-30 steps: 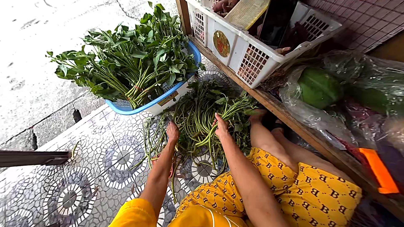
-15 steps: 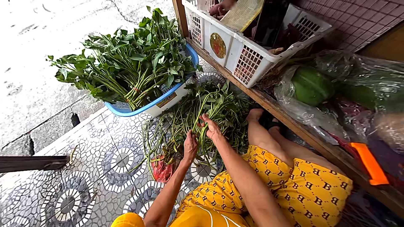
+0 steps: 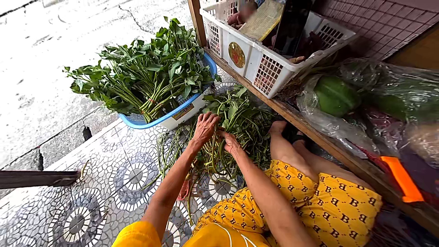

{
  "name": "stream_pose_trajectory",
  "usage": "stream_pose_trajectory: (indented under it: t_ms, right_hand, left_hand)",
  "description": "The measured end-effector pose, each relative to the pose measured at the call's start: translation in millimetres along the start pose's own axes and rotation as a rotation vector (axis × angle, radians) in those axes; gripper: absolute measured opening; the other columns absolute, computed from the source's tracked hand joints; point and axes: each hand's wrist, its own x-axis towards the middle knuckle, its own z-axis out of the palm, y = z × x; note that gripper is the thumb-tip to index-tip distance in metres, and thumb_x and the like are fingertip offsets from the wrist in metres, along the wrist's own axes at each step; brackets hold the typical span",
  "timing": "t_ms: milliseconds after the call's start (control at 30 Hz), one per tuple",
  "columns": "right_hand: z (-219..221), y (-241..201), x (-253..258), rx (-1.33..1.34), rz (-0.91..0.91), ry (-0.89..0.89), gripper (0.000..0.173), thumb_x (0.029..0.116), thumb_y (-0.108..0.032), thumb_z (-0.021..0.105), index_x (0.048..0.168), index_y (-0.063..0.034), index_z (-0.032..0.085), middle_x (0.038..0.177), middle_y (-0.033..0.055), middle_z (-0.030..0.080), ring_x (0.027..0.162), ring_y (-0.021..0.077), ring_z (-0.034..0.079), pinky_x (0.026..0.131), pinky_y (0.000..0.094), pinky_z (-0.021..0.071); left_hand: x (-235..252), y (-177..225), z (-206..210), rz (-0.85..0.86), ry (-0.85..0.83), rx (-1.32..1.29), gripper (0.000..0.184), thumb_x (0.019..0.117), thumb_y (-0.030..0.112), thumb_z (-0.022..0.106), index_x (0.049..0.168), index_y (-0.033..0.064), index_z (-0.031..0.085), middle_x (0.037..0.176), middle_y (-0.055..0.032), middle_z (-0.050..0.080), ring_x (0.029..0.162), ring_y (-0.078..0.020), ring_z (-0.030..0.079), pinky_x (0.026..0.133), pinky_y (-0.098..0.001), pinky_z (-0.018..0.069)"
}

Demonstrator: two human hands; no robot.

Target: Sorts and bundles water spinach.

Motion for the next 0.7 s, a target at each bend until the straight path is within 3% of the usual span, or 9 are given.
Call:
stream_pose_trajectory:
  t_ms: [67,133,267,300,400,500,600,700]
  right_hand:
    - [-1,-3,0,0.014,-0.003,0.014,0.027,0.0911,0.008,0.067,0.118,0.0027,0.062,0.088,0.0106,0.063,0.059,0.0145,0.054,0.061,0.0301,0.0558]
    - [-2,-4,0,0.033,-0.012,0.025,0.026,0.0915,0.008,0.066,0.117,0.003,0.063,0.087,0.0111,0.063,0.058,0.0158,0.055,0.06,0.0317,0.0569]
    - [2,-3,0,-0.013,-0.023,0.013,0.027,0.0904,0.01,0.066,0.117,0.0042,0.063,0.092,0.0124,0.065,0.059,0.0147,0.056,0.056,0.0282,0.0546]
    - [2,-3,-1,-0.041,-0.029,0.014,0.027,0.0901,0.01,0.066,0.116,0.0043,0.062,0.091,0.0122,0.065,0.059,0.014,0.056,0.056,0.0273,0.054]
    - [2,-4,-4,-0.097,-0.047,0.021,0.025,0.0894,0.01,0.068,0.114,0.0057,0.064,0.09,0.0121,0.065,0.056,0.0134,0.054,0.057,0.0275,0.0545]
    - [2,-4,-2,-0.129,-0.048,0.026,0.024,0.0889,0.01,0.069,0.113,0.0057,0.066,0.088,0.0121,0.065,0.057,0.0139,0.055,0.058,0.0278,0.0551]
    - [1,-1,0,-0.136,-0.052,0.034,0.024,0.088,0.01,0.069,0.112,0.0056,0.066,0.086,0.0118,0.065,0.055,0.0139,0.054,0.059,0.0288,0.0556]
    - [1,-1,1,-0.152,-0.046,0.04,0.025,0.0882,0.01,0.069,0.112,0.0054,0.066,0.085,0.0112,0.064,0.055,0.0134,0.054,0.059,0.0285,0.056]
  left_hand:
    - [3,-5,0,0.033,-0.012,0.03,0.02,0.0995,0.004,0.058,0.115,0.0005,0.07,0.116,-0.019,0.072,0.123,-0.0416,0.061,0.109,-0.0594,0.04]
    - [1,-7,1,0.054,0.005,0.022,0.019,0.1004,0.007,0.059,0.113,-0.0014,0.069,0.113,-0.0196,0.072,0.121,-0.0417,0.062,0.11,-0.0587,0.0399]
    - [0,-6,4,0.108,0.065,0.095,0.044,0.0961,-0.003,0.06,0.138,0.01,0.064,0.123,-0.0219,0.068,0.123,-0.0451,0.06,0.11,-0.0623,0.0384]
    - [1,-6,3,0.111,0.06,0.109,0.044,0.0947,-0.005,0.061,0.137,0.0091,0.065,0.126,-0.0243,0.066,0.125,-0.0467,0.058,0.111,-0.064,0.0369]
    - [7,-10,-5,0.165,0.065,0.171,0.028,0.0928,-0.006,0.063,0.118,0.0014,0.073,0.125,-0.0253,0.065,0.124,-0.0461,0.059,0.109,-0.0631,0.0385]
    - [13,-16,-16,0.247,-0.069,0.214,0.026,0.0938,-0.007,0.061,0.115,0.0005,0.073,0.135,-0.0213,0.064,0.133,-0.0441,0.054,0.115,-0.0642,0.0302]
    - [20,-39,-10,0.409,-0.055,0.266,0.021,0.0942,-0.006,0.061,0.109,0.0038,0.072,0.112,-0.0169,0.071,0.12,-0.0404,0.062,0.114,-0.0656,0.0314]
    - [27,-45,-17,0.516,-0.056,0.255,0.015,0.0955,-0.004,0.06,0.1,0.0018,0.072,0.099,-0.0166,0.073,0.108,-0.0396,0.068,0.111,-0.0664,0.0347]
